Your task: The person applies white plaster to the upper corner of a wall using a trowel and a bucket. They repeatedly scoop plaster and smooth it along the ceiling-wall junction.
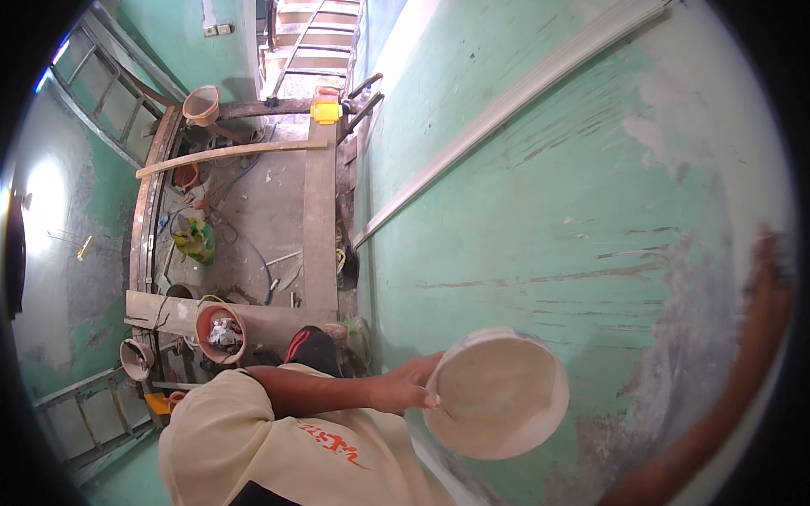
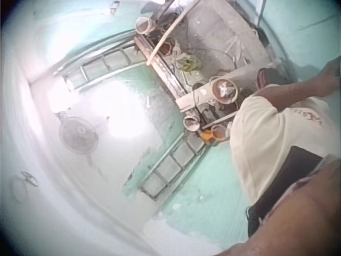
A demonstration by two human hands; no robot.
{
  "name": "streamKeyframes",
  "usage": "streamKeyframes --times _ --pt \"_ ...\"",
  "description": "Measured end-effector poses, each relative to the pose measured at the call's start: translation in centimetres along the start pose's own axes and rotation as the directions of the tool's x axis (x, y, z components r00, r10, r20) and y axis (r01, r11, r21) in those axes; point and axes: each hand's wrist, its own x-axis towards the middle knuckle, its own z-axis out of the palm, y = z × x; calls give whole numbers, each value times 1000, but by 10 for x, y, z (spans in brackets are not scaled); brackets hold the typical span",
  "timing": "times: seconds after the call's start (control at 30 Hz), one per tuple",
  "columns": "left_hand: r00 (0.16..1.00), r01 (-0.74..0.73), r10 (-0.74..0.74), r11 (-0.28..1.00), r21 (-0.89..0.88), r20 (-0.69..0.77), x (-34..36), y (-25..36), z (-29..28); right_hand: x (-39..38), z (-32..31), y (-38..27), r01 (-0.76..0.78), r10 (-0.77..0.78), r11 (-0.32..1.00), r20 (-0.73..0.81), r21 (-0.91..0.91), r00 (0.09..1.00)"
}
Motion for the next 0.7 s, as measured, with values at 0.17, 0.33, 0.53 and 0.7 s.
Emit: streamKeyframes --times 0.17,0.33,0.53,0.7 --pt "995 -64 65 998 14 -70 -19 -3 -32 -137 161 16 -635 53 486 706 600 707" --pt "985 57 -61 998 -29 -159 -47 48 -66 -188 241 -5 -874 -235 -74 843 480 483" --pt "976 123 -146 982 -141 -164 -57 84 -116 -204 306 -60 -962 -508 -104 817 254 271" --pt "971 133 -161 978 -161 -175 -64 101 -138 -220 341 -99 -991 -469 -125 876 57 110"
